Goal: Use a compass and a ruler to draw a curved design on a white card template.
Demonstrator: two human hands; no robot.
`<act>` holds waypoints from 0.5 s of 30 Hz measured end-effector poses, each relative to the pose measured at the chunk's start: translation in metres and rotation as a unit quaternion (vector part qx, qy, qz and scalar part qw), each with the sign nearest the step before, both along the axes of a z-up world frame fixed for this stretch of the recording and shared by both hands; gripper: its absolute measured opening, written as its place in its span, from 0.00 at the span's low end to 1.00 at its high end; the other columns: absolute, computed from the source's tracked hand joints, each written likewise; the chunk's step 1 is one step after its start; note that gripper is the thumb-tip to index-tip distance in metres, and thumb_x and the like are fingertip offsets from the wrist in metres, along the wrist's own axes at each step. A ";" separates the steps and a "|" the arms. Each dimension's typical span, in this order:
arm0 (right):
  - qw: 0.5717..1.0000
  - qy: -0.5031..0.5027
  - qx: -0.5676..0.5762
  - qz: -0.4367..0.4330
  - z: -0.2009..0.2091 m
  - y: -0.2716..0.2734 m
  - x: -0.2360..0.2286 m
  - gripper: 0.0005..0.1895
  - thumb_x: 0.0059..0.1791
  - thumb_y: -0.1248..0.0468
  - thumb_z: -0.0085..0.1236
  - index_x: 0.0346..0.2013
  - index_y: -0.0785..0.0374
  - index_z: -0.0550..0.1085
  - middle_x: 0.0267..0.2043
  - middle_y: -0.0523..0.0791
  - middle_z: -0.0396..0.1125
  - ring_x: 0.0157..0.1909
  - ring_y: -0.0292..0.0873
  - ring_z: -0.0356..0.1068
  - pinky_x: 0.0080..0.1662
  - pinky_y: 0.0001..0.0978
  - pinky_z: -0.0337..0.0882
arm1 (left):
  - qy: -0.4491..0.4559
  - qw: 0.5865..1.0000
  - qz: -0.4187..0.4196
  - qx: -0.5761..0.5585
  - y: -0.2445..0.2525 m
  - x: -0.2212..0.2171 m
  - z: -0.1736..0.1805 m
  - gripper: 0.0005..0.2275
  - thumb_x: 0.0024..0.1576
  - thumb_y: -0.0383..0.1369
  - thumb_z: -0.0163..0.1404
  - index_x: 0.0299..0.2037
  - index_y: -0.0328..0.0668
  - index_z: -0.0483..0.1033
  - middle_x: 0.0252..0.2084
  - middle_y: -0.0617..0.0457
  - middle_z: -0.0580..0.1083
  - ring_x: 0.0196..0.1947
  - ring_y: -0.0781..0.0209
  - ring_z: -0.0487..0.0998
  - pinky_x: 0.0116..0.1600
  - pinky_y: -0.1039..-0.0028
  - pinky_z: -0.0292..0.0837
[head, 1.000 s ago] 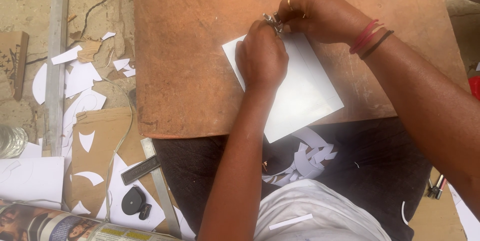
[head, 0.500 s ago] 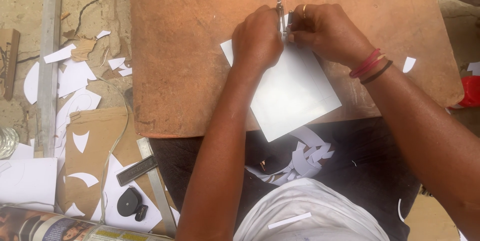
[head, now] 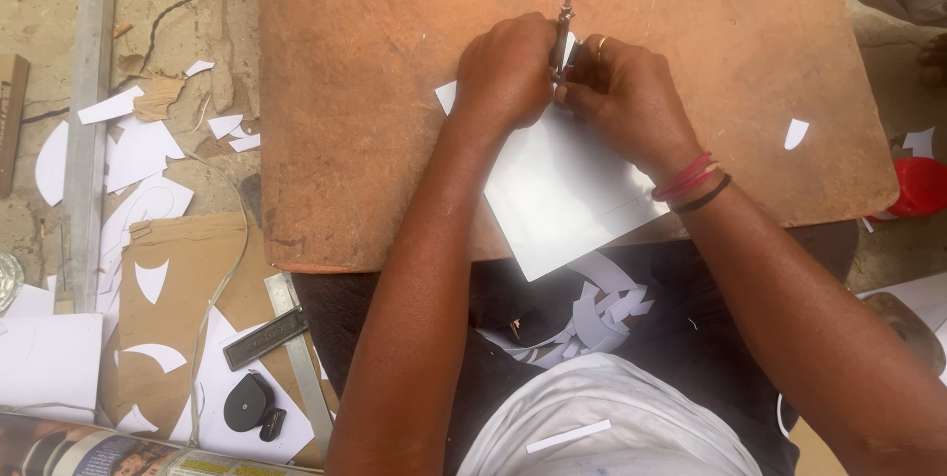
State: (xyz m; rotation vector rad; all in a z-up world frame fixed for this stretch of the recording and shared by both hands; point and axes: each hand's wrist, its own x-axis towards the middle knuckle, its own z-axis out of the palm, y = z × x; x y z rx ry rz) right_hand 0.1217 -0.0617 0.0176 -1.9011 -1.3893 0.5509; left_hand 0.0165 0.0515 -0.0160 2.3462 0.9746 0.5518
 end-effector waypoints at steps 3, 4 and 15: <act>1.000 0.024 0.013 -0.012 0.000 -0.001 0.003 0.03 0.50 0.72 0.60 0.37 0.66 0.75 0.34 0.45 0.75 0.36 0.35 0.76 0.38 0.28 0.77 | -0.009 1.000 -0.002 -0.004 -0.003 -0.009 0.009 0.03 0.57 0.29 0.56 0.31 0.44 0.77 0.33 0.53 0.78 0.34 0.58 0.79 0.40 0.61 0.72; 0.998 0.056 0.014 -0.018 -0.001 0.000 0.005 0.02 0.51 0.72 0.58 0.37 0.65 0.75 0.34 0.45 0.75 0.35 0.35 0.76 0.38 0.28 0.77 | -0.022 1.000 -0.004 -0.003 -0.005 -0.015 0.013 0.02 0.55 0.30 0.57 0.32 0.44 0.78 0.35 0.53 0.78 0.35 0.58 0.79 0.41 0.61 0.72; 0.987 0.080 -0.136 -0.027 -0.147 -0.022 0.228 0.12 0.60 0.62 0.55 0.40 0.71 0.75 0.35 0.52 0.70 0.37 0.45 0.70 0.40 0.38 0.70 | -0.199 0.945 0.257 -0.036 -0.092 -0.299 0.010 0.08 0.58 0.28 0.55 0.44 0.31 0.77 0.41 0.48 0.77 0.37 0.60 0.79 0.43 0.72 0.75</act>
